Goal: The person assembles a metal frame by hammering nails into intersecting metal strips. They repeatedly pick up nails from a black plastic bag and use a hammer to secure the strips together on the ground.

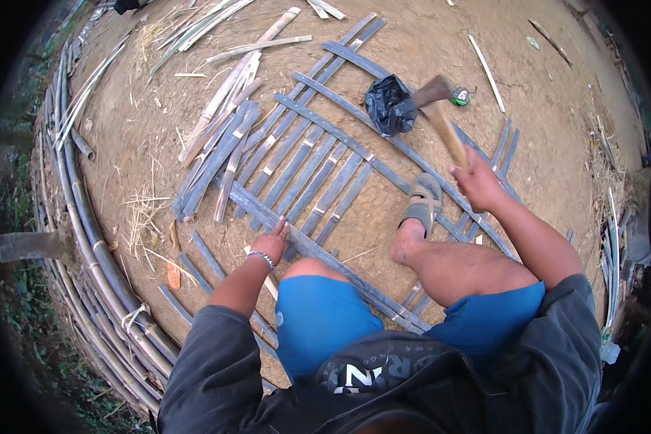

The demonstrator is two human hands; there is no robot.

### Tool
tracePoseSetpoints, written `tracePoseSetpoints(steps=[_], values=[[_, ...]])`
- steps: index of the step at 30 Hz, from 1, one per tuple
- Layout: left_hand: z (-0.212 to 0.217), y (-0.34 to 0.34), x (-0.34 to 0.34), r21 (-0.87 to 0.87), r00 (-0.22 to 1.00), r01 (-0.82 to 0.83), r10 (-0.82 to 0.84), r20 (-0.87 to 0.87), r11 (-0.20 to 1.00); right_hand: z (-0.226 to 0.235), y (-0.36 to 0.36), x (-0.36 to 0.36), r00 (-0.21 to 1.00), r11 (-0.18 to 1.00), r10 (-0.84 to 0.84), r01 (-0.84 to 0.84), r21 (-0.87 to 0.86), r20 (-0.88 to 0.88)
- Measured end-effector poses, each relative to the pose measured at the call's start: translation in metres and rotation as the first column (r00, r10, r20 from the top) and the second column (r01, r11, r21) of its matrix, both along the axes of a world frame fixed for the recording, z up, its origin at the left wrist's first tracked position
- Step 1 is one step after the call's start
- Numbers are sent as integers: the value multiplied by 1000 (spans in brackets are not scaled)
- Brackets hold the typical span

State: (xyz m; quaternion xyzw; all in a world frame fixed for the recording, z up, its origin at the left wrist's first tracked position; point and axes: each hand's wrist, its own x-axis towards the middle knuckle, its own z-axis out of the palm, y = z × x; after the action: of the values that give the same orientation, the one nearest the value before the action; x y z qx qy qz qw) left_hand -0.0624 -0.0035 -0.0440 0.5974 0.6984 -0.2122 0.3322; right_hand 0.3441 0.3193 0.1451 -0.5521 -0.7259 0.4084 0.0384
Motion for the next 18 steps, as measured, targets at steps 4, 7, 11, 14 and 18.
tracePoseSetpoints(steps=[4, 7, 11, 14, 18], values=[[13, 22, -2, 73, 990, -125, 119, 79, 990, -17, 14, -21, 973, 974, 225, -226, 16, 56], [33, 55, 0, 269, 876, -477, 427, 225, 837, -38, 28, -35, 954, 956, 294, -292, -41, 57], [26, 105, 13, 77, 482, -827, 632, 607, 557, -94, 44, -56, 947, 947, 321, -320, 30, -11], [14, 153, 22, 216, 737, -631, 489, 467, 745, -131, 50, -85, 956, 956, 294, -294, -17, 0], [-34, 195, 44, 373, 729, -669, 468, 500, 643, -153, 54, -137, 979, 972, 196, -186, -145, 60]])
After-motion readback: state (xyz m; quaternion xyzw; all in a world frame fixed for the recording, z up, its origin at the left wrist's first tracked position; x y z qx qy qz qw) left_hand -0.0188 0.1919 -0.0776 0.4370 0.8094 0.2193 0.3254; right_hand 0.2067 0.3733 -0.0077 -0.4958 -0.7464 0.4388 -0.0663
